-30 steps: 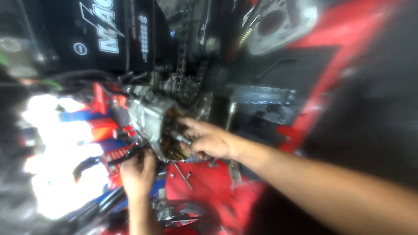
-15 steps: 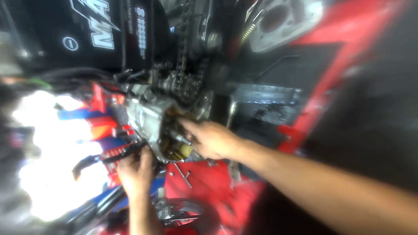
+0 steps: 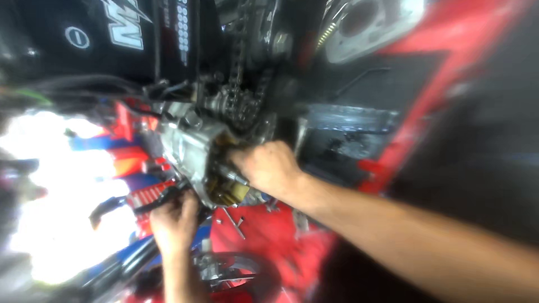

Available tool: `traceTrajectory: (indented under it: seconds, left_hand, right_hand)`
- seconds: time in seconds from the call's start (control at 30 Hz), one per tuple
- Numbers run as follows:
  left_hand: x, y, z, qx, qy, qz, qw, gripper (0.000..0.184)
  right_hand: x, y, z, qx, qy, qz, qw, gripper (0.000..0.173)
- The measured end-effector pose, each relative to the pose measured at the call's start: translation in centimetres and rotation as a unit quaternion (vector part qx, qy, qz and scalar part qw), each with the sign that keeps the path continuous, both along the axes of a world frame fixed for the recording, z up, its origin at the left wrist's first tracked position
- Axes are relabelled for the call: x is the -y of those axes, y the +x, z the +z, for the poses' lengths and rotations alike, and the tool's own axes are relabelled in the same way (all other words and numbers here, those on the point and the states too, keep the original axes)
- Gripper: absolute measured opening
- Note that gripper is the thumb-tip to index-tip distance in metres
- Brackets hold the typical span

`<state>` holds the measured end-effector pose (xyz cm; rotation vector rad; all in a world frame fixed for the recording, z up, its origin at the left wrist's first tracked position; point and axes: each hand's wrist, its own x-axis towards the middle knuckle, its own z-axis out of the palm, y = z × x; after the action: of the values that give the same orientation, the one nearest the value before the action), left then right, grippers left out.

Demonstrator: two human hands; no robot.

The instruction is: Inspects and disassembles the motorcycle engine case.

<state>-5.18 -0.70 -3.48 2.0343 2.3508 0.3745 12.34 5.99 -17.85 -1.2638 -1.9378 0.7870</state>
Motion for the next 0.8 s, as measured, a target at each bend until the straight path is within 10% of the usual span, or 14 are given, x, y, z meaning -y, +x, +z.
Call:
traceTrajectory:
  seconds: [0.27,0.8]
  left_hand:
    - [-0.2,-0.5,0.3,0.002,-0.007,-0.012,1.0,0.019]
    - [-0.9,1.0,0.4,-0.118,0.008,0.02,0.993,0.015]
  right_hand:
    - [-1.7,1.2,2.8,0.081,-0.094,0.087,0.988,0.013]
    - [-1.2,-0.3,-1.7,-0.023,0.106,-0.018,0.994,0.019]
